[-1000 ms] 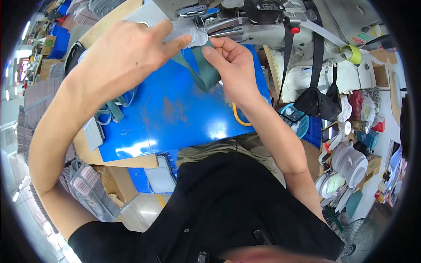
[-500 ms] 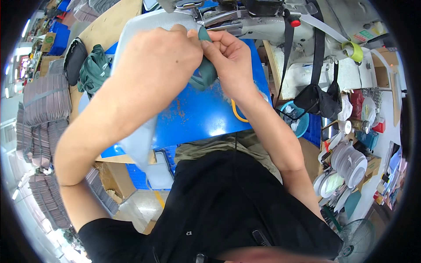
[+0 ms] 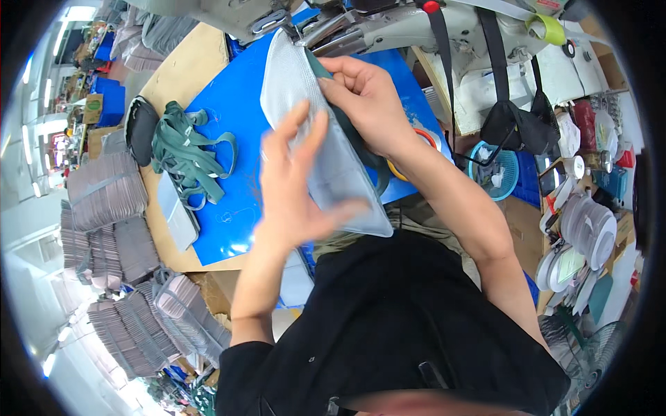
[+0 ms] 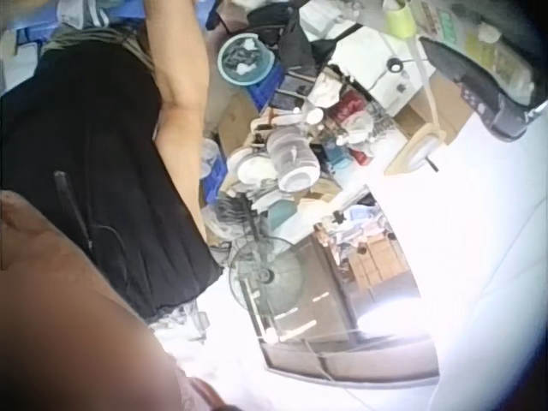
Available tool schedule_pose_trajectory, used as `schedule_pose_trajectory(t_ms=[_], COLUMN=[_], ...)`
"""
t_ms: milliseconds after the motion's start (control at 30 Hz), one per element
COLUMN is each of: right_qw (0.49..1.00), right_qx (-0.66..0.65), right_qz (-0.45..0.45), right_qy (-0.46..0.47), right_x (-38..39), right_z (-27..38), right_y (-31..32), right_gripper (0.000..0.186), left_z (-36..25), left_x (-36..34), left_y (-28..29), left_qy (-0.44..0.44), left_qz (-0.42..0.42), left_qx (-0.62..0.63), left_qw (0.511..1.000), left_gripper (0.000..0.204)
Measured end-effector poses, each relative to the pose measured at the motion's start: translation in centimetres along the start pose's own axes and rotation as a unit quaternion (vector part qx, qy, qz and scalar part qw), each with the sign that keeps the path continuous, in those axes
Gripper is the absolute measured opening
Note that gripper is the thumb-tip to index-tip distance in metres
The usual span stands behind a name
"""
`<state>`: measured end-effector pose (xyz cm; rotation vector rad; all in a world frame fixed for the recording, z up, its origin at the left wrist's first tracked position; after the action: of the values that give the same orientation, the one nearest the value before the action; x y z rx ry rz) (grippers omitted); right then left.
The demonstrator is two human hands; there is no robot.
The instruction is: Sewing and trimming the edges of fabric pouches using an industrial sewing machine.
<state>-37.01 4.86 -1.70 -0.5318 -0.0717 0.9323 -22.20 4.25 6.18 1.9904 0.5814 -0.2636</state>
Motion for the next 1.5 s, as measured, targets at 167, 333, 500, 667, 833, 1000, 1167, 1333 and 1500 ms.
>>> schedule_pose_trajectory(t_ms=[167, 333, 500, 667, 833, 1000, 1167, 1333, 1500], right_qw=[0.994, 0.986, 0.985, 0.987, 0.977, 0.996, 0.996, 0.996, 0.996], right_qx=[-0.096, -0.143, -0.139, -0.139, -0.183, -0.038, -0.016, -0.025, -0.033], right_qz=[0.018, -0.001, 0.005, 0.019, -0.002, 0.024, 0.005, 0.011, 0.011], right_qy=[-0.046, -0.091, -0.1, -0.083, -0.113, -0.074, -0.089, -0.084, -0.081], right_x=[1.1, 1.8, 2.0, 2.1, 2.5, 3.8, 5.4, 4.4, 2.3], right_z=[-0.8, -0.2, -0.6, -0.1, -0.4, -0.4, 0.1, -0.1, -0.4], right_y=[-0.6, -0.9, -0.5, -0.8, -1.2, -0.3, 0.4, -0.1, -0.7], right_gripper=[0.03, 0.029, 0.029, 0.029, 0.029, 0.029, 0.031, 0.029, 0.025], left_z=[-2.6, -4.9, -5.7, -4.9, -1.4, -3.2, -4.7, -2.7, 0.1], left_x=[5.0, 3.7, 0.7, 1.0, 3.2, 2.5, -0.7, -3.3, -5.2], left_y=[-1.7, -0.9, 0.2, -0.5, 0.2, 2.1, 2.6, 3.3, 3.6], left_qy=[-0.036, -0.089, -0.12, -0.135, -0.069, -0.079, -0.117, -0.119, -0.157], left_qz=[0.11, 0.124, 0.132, 0.07, -0.02, 0.083, 0.204, 0.235, 0.231], left_qx=[-0.179, -0.174, -0.168, -0.206, -0.201, -0.238, -0.303, -0.324, -0.345], left_qw=[0.977, 0.973, 0.97, 0.967, 0.977, 0.964, 0.924, 0.909, 0.896], left_gripper=[0.086, 0.068, 0.062, 0.064, 0.078, 0.079, 0.074, 0.072, 0.074])
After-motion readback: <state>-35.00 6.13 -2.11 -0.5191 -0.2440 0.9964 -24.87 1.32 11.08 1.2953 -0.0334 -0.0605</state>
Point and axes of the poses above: each hand's wrist, its own x-axis away from the middle knuckle, its own y-axis out of the back of the hand, z = x × y, the point moved 8 cm from there along -x, towards the middle knuckle, and after that the axes turned 1 degree about -x, right-handed, at the moved point
